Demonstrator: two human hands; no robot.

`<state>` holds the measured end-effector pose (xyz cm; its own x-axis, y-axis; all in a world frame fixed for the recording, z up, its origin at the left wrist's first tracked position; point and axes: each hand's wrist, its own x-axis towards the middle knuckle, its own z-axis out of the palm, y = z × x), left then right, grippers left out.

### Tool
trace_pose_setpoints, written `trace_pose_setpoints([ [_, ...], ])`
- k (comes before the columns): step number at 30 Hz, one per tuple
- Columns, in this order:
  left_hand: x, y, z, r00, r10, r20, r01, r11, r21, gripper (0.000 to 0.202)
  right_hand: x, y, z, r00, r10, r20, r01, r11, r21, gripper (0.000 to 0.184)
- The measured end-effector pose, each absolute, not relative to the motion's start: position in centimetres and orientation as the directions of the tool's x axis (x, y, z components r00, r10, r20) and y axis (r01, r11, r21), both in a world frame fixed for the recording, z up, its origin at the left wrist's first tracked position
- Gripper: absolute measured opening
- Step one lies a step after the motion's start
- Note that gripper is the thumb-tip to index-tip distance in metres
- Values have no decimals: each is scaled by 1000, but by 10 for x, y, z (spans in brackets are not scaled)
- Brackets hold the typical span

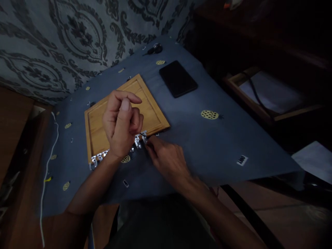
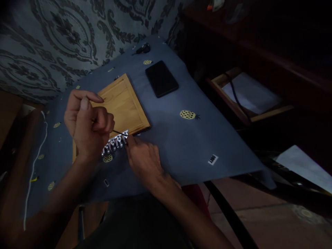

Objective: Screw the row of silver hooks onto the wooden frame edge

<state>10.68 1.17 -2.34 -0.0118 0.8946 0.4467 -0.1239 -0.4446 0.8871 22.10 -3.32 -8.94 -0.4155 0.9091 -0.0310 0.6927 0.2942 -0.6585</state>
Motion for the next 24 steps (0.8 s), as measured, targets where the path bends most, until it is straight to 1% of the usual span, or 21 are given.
trace_pose_setpoints([
  [3, 106, 14, -21, 51, 909, 413, -162, -401, 902, 20, 221, -33, -89, -423, 905, -33, 691, 299, -659, 20],
  [6, 105, 16, -18, 54, 931, 362, -119, -354, 928, 24, 221, -33, -89, -424, 905, -36, 690, 297, -660, 18],
  [10, 104, 19, -17, 85, 930, 357, -86, -350, 933, 27, 221, -33, -89, -430, 902, -41, 686, 297, -664, 16],
  [16, 99, 25, -18, 240, 905, 351, -148, -324, 935, 22, 222, -33, -87, -438, 894, -91, 696, 273, -664, 19],
  [24, 95, 33, -13, 391, 892, 225, -163, -173, 971, 24, 221, -33, -85, -425, 899, -102, 700, 256, -667, 17],
])
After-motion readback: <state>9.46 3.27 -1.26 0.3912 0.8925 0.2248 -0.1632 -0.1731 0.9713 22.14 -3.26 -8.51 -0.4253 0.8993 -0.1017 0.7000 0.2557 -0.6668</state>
